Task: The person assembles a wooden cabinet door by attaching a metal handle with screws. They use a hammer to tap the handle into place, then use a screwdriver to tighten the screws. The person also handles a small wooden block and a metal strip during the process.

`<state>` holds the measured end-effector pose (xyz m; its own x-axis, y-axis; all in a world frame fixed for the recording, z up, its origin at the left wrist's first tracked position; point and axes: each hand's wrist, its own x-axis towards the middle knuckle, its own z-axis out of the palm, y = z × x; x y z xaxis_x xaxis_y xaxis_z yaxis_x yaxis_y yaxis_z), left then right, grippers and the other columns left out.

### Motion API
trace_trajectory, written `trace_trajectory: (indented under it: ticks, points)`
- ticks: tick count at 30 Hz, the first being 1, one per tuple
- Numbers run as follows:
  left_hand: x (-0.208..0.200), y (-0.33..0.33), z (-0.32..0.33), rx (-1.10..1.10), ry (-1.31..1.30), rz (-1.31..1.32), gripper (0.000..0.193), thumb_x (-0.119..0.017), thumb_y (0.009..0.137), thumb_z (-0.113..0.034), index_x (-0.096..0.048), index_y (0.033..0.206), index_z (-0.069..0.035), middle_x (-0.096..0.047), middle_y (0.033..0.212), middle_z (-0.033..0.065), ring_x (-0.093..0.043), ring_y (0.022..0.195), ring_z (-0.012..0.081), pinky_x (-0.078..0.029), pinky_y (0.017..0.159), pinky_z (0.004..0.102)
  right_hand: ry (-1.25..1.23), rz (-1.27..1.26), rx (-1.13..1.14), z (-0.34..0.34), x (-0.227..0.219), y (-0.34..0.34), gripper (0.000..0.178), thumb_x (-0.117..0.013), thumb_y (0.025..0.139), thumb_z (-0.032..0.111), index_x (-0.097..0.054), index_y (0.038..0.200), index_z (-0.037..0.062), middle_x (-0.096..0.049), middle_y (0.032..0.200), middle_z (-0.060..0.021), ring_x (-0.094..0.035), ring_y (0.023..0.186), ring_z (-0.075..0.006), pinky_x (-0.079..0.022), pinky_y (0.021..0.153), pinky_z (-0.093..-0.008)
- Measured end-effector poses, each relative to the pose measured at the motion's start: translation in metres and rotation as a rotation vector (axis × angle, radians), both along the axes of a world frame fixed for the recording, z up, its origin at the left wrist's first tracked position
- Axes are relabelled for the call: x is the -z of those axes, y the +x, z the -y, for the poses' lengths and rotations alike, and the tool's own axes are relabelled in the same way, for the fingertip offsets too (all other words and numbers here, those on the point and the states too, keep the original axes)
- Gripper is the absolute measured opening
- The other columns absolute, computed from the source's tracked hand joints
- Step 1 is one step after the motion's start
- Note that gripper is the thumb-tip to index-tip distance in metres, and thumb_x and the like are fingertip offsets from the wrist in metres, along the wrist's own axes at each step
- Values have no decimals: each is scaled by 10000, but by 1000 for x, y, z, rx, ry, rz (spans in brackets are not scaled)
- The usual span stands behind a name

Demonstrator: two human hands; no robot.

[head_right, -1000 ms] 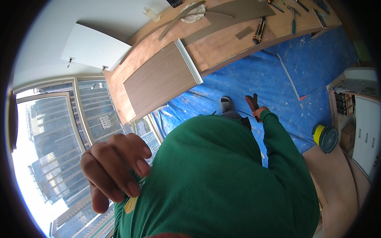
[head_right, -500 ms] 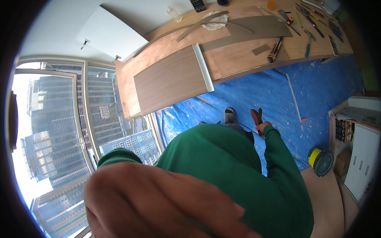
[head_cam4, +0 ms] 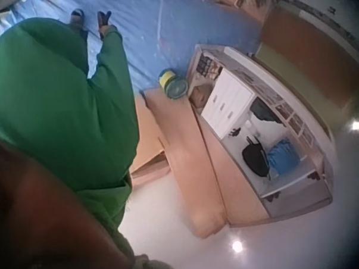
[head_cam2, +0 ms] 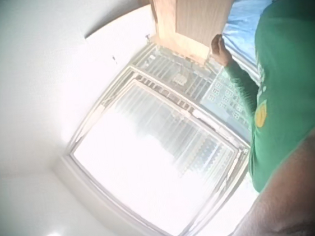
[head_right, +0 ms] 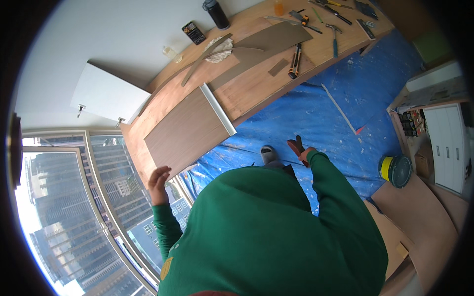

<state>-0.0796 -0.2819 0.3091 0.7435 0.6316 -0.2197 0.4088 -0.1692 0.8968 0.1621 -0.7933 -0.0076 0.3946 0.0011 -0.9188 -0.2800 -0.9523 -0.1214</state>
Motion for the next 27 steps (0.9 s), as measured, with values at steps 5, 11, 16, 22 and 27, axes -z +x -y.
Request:
trace_trajectory:
  ticks: [5,11,16,22,27]
  points:
    - [159,-130,-52,-68,171,-359,251,-664,886,-180,-776,1024,-3,-767,969,119,-710,891,208,-552,861,346,19,14,-26,-7,-8,7,611,-847,810,384,-710,1222,-46,-727,1191,-218,-710,1107,-328,-547,931,-425]
    - [211,-218,-7,15,41,-561,302,-630,913,-256,-764,1012,-4,-763,948,152,-748,894,246,-587,786,378,-9,7,-54,-19,1,20,646,-852,790,458,-717,1223,-2,-723,1202,-230,-716,1099,-339,-562,943,-438]
    - [279,-285,-30,185,203,-753,310,-637,918,-322,-768,1058,-79,-757,1027,165,-733,960,318,-577,821,430,11,20,-30,-23,-16,21,640,-852,786,454,-722,1215,-3,-721,1206,-234,-714,1102,-348,-559,953,-434]
    - [240,-268,2,118,38,-742,283,-635,910,-289,-771,1041,-79,-759,1044,143,-719,988,307,-561,859,419,42,111,-198,-20,9,22,696,-864,734,452,-712,1210,-32,-710,1196,-274,-702,1108,-390,-554,965,-440]
    - [209,-222,15,47,17,-734,262,-634,904,-262,-773,1027,-78,-761,1057,124,-707,1011,299,-548,891,411,135,239,-63,-9,31,13,686,-789,777,543,-713,1125,-43,-726,1092,-266,-708,1011,-406,-543,897,-474]
